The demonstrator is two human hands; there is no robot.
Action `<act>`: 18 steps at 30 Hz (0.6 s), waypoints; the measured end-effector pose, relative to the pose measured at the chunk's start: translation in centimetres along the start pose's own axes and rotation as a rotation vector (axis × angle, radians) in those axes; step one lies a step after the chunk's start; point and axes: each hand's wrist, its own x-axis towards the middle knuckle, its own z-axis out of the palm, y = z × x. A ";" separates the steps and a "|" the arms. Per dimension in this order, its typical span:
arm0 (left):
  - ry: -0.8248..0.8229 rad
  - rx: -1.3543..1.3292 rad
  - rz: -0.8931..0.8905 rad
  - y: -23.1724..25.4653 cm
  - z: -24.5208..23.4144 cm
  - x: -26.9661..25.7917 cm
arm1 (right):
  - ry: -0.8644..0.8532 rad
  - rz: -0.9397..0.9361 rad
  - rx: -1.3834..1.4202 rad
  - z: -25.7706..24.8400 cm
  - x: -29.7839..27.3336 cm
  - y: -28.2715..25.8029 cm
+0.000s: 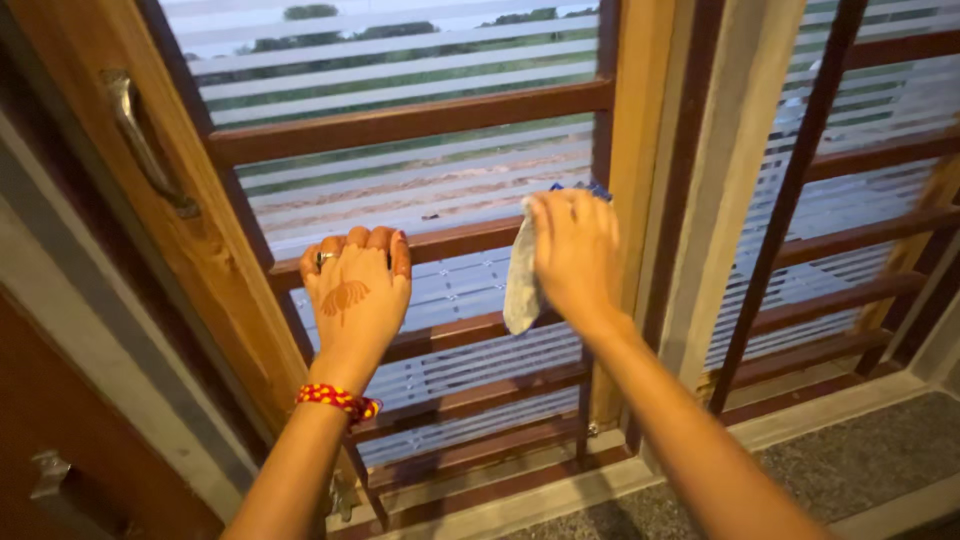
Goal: The person wipes the glass panes and wooden frame of a door using a cloth. They move the cloth along the slats and the handle area by hand.
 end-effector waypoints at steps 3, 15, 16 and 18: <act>0.215 -0.278 0.179 -0.9 -0.9 -1.6 | 0.029 0.061 0.202 -0.9 0.3 0.7; -0.066 -0.005 -0.023 -2.9 2.5 -9.8 | -0.213 -0.190 0.305 2.6 -10.5 -8.5; -0.071 -0.004 -0.025 -3.1 2.7 -10.0 | -0.206 -0.173 0.322 3.2 -10.7 -9.7; -0.150 0.044 -0.018 -3.4 3.0 -9.9 | -0.203 -0.154 0.339 3.8 -10.4 -10.9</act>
